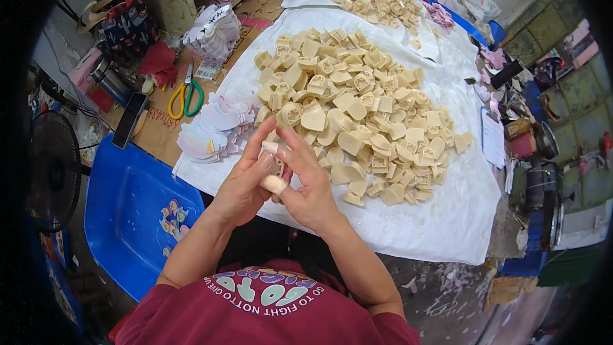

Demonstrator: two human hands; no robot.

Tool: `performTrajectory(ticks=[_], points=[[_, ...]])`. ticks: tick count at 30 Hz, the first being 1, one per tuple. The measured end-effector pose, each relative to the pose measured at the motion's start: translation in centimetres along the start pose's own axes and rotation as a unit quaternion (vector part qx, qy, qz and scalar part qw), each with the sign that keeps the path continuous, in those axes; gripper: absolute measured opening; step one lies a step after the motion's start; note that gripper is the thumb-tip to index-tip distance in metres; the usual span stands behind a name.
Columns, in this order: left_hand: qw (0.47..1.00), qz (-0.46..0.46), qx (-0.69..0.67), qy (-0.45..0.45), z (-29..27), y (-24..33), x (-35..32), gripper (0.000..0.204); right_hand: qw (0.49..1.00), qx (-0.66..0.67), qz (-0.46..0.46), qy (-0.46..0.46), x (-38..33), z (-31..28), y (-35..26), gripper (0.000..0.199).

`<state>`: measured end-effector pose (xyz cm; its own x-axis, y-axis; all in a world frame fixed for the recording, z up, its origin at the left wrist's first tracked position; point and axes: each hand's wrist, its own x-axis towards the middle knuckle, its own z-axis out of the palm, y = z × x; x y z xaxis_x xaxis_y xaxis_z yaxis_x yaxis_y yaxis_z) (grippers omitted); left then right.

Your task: The person repeatedly picks up small beige plastic molds and colorful flexible rings from a table. They insert the rings into the molds and place the assembled units into a blue bin. The process is repetitive and involves handling small components by hand.

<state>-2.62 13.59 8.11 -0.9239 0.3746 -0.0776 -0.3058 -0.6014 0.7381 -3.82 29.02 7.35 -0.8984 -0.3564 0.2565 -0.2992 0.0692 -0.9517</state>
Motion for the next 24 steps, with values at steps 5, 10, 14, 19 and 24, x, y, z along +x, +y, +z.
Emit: performTrajectory(ticks=[5, 10, 14, 19, 24], points=[[0.996, 0.017, -0.058, -0.067, 0.5, 0.1, -1.4, 0.08, 0.959, 0.266, 0.081, -0.051, -0.3, -1.1, -0.2, 0.05], [0.988, 0.098, 0.086, -0.087, -0.3, -0.4, -1.3, 0.091, 0.941, 0.331, 0.064, -0.017, -0.7, -0.4, 1.1, 0.039], [0.778, 0.267, 0.562, -0.092, -1.2, 1.8, -0.6, 0.087, 0.913, 0.339, 0.223, 0.048, -0.4, -1.9, -0.6, 0.028], [0.688, 0.302, 0.652, -0.097, -0.6, 2.2, -0.1, 0.071, 0.951, 0.211, 0.224, 0.017, -0.8, -2.7, -0.1, 0.022], [0.683, 0.321, 0.653, -0.065, -1.2, 2.8, -0.4, 0.047, 0.953, 0.253, 0.164, 0.037, -1.4, -2.5, 0.6, 0.021]])
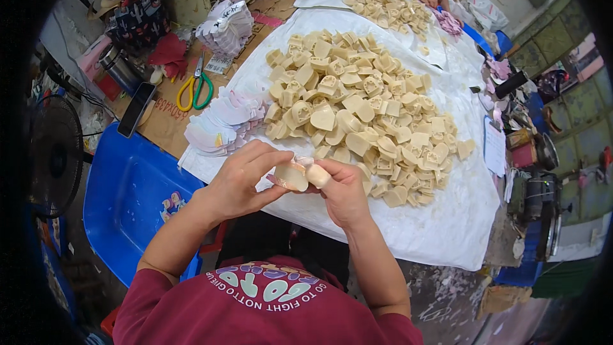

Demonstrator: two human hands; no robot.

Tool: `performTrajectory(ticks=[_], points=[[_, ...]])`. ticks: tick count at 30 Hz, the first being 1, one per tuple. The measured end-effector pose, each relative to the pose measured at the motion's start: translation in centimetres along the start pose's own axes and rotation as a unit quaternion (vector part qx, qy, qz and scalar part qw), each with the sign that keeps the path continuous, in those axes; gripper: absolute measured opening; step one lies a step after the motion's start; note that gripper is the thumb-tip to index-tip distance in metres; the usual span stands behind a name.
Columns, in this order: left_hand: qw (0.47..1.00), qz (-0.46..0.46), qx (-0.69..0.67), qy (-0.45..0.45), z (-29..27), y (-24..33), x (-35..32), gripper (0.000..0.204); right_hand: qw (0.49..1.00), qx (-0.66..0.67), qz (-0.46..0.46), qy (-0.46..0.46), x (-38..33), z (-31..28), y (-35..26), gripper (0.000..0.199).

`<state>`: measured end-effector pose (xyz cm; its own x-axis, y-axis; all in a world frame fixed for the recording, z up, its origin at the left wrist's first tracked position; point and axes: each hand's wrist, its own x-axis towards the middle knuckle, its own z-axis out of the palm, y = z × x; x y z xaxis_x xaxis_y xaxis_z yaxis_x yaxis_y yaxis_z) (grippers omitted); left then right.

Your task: The person repeatedly picks up small beige plastic molds and colorful flexible rings from a table. They insert the rings into the molds and place the assembled units into a blue bin. The process is repetitive and involves handling small components by hand.

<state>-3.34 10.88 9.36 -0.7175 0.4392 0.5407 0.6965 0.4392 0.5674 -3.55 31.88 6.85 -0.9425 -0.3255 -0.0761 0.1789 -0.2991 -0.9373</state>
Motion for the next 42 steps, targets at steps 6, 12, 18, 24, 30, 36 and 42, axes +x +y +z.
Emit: performTrajectory(ticks=[6, 12, 18, 24, 30, 36, 42], points=[[0.998, -0.041, 0.024, 0.048, 0.4, 0.5, 0.1, 0.037, 0.992, -0.097, -0.068, 0.052, 0.4, 1.4, 0.4, 0.024], [0.983, -0.094, 0.035, 0.154, 2.9, 0.3, -0.3, 0.035, 0.996, -0.018, -0.068, 0.048, 1.2, 2.7, 0.7, 0.027], [0.961, -0.205, -0.01, 0.185, 3.6, 0.2, -0.5, 0.036, 0.997, 0.026, -0.027, 0.071, 1.8, 2.6, 1.9, 0.025], [0.954, -0.238, 0.006, 0.182, 3.3, -0.4, -1.2, 0.036, 0.997, 0.068, 0.028, 0.039, 2.1, 3.5, 1.7, 0.025], [0.958, -0.217, 0.033, 0.186, 3.7, -1.5, -2.1, 0.036, 0.991, -0.134, -0.02, 0.008, 2.3, 4.4, 2.1, 0.032], [0.956, -0.231, 0.073, 0.164, 3.6, -2.2, -3.9, 0.035, 0.984, -0.169, 0.025, -0.04, 3.4, 5.1, 3.4, 0.033], [0.906, -0.343, 0.101, 0.228, -0.1, -4.6, -11.8, 0.034, 0.893, -0.421, -0.134, -0.087, 4.6, 9.1, 5.7, 0.031]])
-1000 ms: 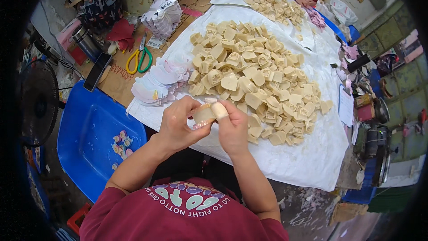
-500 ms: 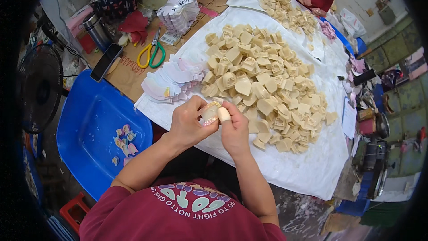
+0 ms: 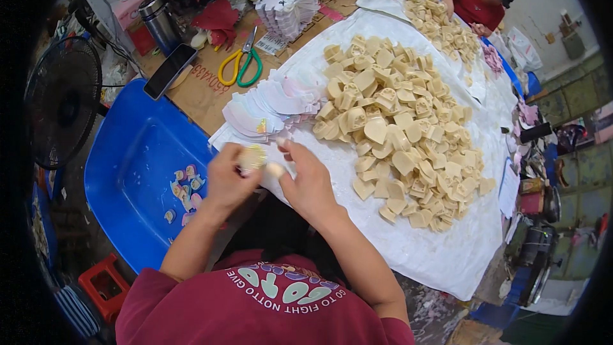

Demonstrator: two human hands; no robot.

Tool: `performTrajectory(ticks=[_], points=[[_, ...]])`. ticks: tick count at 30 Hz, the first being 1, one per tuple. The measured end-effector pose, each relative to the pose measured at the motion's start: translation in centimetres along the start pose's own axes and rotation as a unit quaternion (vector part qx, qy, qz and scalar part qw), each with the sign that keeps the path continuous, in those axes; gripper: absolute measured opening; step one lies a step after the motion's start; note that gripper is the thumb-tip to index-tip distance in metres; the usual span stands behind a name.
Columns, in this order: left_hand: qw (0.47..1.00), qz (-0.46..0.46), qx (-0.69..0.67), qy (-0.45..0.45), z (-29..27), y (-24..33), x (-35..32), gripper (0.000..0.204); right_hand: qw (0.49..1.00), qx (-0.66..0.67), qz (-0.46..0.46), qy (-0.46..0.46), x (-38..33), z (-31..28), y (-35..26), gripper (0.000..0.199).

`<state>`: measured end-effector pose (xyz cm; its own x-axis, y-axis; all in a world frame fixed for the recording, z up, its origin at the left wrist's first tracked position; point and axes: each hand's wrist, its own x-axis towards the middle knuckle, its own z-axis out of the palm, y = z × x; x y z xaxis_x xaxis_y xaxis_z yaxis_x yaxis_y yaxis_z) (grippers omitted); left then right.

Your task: The person repeatedly picks up small beige plastic molds and colorful flexible rings from a table. They insert the rings into the molds and place the assembled units into a blue bin. The process is repetitive and involves handling small components by hand.

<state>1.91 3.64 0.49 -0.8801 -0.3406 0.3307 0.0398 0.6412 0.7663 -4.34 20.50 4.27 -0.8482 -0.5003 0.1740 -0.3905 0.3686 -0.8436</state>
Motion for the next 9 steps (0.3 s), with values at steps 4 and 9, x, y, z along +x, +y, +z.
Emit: performTrajectory(ticks=[4, 9], points=[[0.974, -0.181, 0.138, 0.011, -5.0, -6.7, -2.8, 0.049, 0.965, -0.156, -0.202, 0.052, 4.3, 2.8, 1.6, 0.031], [0.973, -0.138, 0.183, -0.001, -6.1, -8.5, -3.5, 0.079, 0.946, -0.213, -0.242, 0.023, 7.3, 6.0, 0.7, 0.033]])
